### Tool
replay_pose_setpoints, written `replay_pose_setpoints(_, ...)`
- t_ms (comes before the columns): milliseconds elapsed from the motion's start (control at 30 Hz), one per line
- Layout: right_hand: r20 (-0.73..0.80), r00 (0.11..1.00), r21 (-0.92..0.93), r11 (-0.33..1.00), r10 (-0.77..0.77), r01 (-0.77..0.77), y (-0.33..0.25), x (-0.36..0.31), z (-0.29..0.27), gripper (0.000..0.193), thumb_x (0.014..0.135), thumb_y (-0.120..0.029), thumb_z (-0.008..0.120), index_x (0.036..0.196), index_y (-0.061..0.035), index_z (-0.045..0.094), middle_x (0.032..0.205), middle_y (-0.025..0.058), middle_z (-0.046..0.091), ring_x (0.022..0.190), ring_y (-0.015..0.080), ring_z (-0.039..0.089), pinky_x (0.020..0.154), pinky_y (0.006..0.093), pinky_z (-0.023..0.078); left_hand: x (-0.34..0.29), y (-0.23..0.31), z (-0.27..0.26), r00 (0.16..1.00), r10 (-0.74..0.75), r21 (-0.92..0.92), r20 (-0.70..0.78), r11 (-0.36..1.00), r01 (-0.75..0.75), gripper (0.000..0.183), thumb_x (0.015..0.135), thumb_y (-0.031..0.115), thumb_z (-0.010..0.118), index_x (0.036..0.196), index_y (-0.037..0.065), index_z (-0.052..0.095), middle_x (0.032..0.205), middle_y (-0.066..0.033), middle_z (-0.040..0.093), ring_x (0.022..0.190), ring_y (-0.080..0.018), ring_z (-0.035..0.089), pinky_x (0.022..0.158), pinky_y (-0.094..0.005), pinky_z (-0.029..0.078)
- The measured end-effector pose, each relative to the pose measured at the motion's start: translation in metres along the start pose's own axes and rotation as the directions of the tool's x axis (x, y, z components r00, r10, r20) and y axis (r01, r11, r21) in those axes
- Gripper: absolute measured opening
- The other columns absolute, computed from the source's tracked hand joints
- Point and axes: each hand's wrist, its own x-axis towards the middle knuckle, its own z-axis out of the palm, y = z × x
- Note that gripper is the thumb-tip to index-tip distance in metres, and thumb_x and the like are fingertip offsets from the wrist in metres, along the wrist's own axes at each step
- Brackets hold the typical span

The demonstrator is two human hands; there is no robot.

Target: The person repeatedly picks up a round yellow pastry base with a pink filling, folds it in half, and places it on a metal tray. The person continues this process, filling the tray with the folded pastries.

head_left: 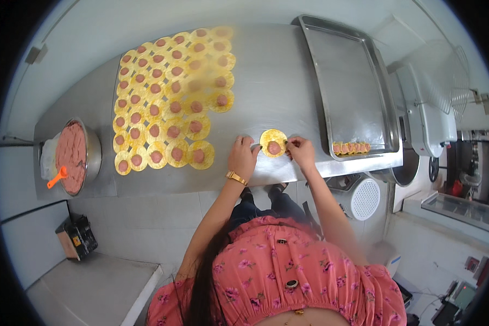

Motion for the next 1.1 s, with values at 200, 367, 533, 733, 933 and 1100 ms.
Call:
replay_pose_setpoints(200,-0.113,0.992,0.072,0.996,0.053,-0.045,0.001,-0.022,0.011,0.013,0.08,-0.011,0.062,0.081,0.0013,0.066,0.068,0.0122,0.066,0.064,0.02,0.066,0.059,0.0309,0.051,0.01,0.015,0.022,0.999,0.009,0.057,0.037,0.998,-0.011,0.017,0.078,0.013,0.068,0.09,0.004,0.06,0.085,-0.0093,0.059,0.076,-0.0279,0.061,0.066,-0.0395,0.05)
replay_pose_setpoints(367,0.134,0.954,0.587,0.754,0.269,-0.295,-0.006,-0.021,-0.004,0.007,0.088,-0.006,0.056,0.089,0.0012,0.059,0.075,0.0076,0.062,0.058,0.0134,0.061,0.055,0.0229,0.053,0.012,0.016,0.025,0.984,-0.102,-0.299,0.144,0.943,0.142,0.015,0.077,0.004,0.063,0.091,0.002,0.06,0.082,-0.0121,0.065,0.073,-0.0233,0.066,0.066,-0.034,0.052)
replay_pose_setpoints(533,0.214,0.943,0.645,0.687,0.257,-0.334,-0.005,-0.022,-0.014,0.009,0.09,-0.007,0.056,0.092,0.0013,0.059,0.08,0.0063,0.063,0.066,0.0116,0.063,0.064,0.0229,0.056,0.006,0.018,0.035,0.952,-0.178,-0.464,0.25,0.841,0.279,0.027,0.08,-0.002,0.058,0.106,-0.003,0.058,0.09,-0.0116,0.067,0.078,-0.0175,0.066,0.07,-0.029,0.055)
replay_pose_setpoints(733,0.298,0.926,0.703,0.604,0.23,-0.376,-0.002,-0.022,-0.018,0.016,0.09,-0.004,0.055,0.102,0.0048,0.059,0.086,0.0091,0.064,0.073,0.0131,0.063,0.07,0.0228,0.055,0.006,0.023,0.036,0.907,-0.219,-0.488,0.359,0.785,0.382,0.029,0.081,-0.001,0.055,0.11,-0.003,0.059,0.097,-0.0166,0.065,0.081,-0.0249,0.066,0.071,-0.032,0.054)
replay_pose_setpoints(933,0.224,0.951,0.65,0.694,0.214,-0.309,-0.002,-0.026,-0.011,0.019,0.089,-0.005,0.056,0.103,0.0072,0.06,0.086,0.0107,0.065,0.073,0.0132,0.064,0.065,0.0217,0.053,-0.003,0.04,0.034,0.999,0.048,-0.059,0.0,0.997,-0.048,0.026,0.081,0.003,0.054,0.106,0.0,0.062,0.101,-0.0227,0.06,0.09,-0.0396,0.059,0.079,-0.0447,0.049)
replay_pose_setpoints(1100,0.103,0.969,0.469,0.848,0.225,-0.247,-0.005,-0.037,-0.002,0.018,0.086,-0.006,0.06,0.094,0.0094,0.062,0.075,0.0109,0.066,0.06,0.0121,0.063,0.053,0.0228,0.052,0.012,0.037,0.038,0.997,0.041,-0.1,-0.071,0.994,-0.048,0.026,0.08,0.002,0.053,0.104,0.003,0.064,0.096,-0.023,0.062,0.09,-0.0395,0.058,0.081,-0.0445,0.048)
